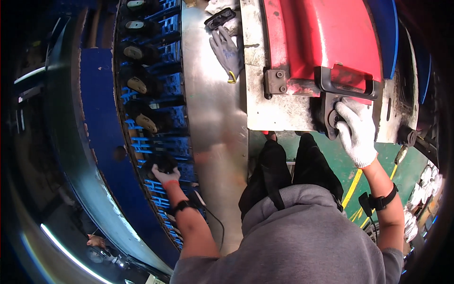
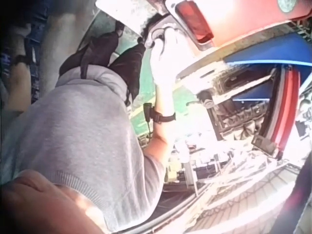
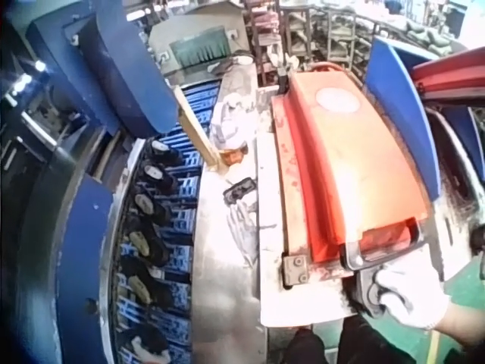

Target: Operating a sole-pressing machine to attach shoe components and inspecting the results.

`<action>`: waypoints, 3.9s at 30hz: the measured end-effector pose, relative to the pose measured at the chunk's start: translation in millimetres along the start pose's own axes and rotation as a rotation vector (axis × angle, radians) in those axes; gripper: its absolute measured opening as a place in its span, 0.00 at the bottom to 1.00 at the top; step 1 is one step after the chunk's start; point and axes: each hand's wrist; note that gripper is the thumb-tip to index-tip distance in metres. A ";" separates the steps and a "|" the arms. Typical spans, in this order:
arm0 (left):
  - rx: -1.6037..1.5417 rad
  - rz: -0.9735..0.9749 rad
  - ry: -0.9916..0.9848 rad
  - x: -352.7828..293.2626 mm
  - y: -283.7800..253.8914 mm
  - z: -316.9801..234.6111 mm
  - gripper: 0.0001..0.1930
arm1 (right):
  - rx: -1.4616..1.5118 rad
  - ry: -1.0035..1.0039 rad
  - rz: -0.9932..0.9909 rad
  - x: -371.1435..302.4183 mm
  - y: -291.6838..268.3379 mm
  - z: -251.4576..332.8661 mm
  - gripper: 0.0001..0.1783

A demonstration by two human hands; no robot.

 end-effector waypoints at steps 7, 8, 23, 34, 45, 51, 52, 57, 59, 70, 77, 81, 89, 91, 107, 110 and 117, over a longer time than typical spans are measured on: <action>-0.288 0.099 -0.191 -110.2 0.7 46.8 0.20 | -0.001 -0.061 -0.061 1.9 -3.7 -4.5 0.23; -0.347 0.183 -0.233 -139.3 16.1 52.9 0.22 | 0.016 -0.074 -0.080 0.8 -5.2 -6.6 0.21; 0.248 1.315 -0.164 -423.6 194.5 161.9 0.58 | 0.761 -0.116 -0.229 -20.2 -71.7 7.8 0.31; 0.976 1.651 0.114 -536.9 339.9 314.5 0.39 | 1.604 0.337 -0.449 -94.1 -167.5 -110.1 0.53; 0.642 1.619 0.906 -670.7 453.9 309.3 0.40 | 0.240 0.560 -0.442 -86.7 -193.7 -320.8 0.50; 0.507 1.738 1.254 -730.0 508.1 318.5 0.37 | -0.063 0.699 -0.038 -71.9 -140.9 -361.6 0.56; 0.433 1.735 1.312 -738.7 513.8 325.8 0.30 | -0.052 0.679 -0.050 -78.5 -135.6 -370.2 0.56; 0.457 1.839 1.733 -749.6 578.1 329.0 0.38 | -0.031 0.641 0.004 -80.9 -141.2 -368.0 0.56; 1.019 1.893 1.640 -811.8 556.3 328.9 0.38 | -0.019 0.693 0.039 -92.0 -144.4 -370.0 0.55; 0.702 1.762 1.930 -816.3 577.8 367.5 0.23 | 0.234 0.630 0.031 -97.4 -159.7 -379.5 0.55; 0.544 1.814 2.037 -770.7 518.8 411.7 0.23 | 0.088 0.630 -0.584 -208.1 -195.6 -299.5 0.19; 0.547 1.860 2.052 -734.0 477.0 429.6 0.23 | -0.115 0.897 -0.836 -269.6 -132.1 -258.4 0.13; 0.428 1.931 2.183 -637.7 447.4 496.1 0.30 | 0.896 1.190 -0.761 -296.8 -53.9 -178.4 0.20; 0.392 1.897 2.226 -618.8 447.9 503.7 0.31 | 1.253 1.198 -0.597 -284.3 -70.9 -164.5 0.24; 0.375 1.956 2.219 -583.2 453.0 529.3 0.32 | 1.888 1.144 -1.293 -337.9 -63.6 -233.6 0.14; 0.395 1.984 2.201 -582.7 451.5 530.1 0.33 | 1.713 1.144 -1.352 -332.7 -62.3 -267.9 0.09; 0.388 1.983 2.199 -583.1 452.7 525.9 0.32 | 1.746 1.148 -1.368 -320.5 -46.0 -242.2 0.16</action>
Point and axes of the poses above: each hand's wrist, its own x-axis towards the middle knuckle, its own y-axis out of the palm, z = x × y, and after that the axes turned 8 degrees about -y, right-handed
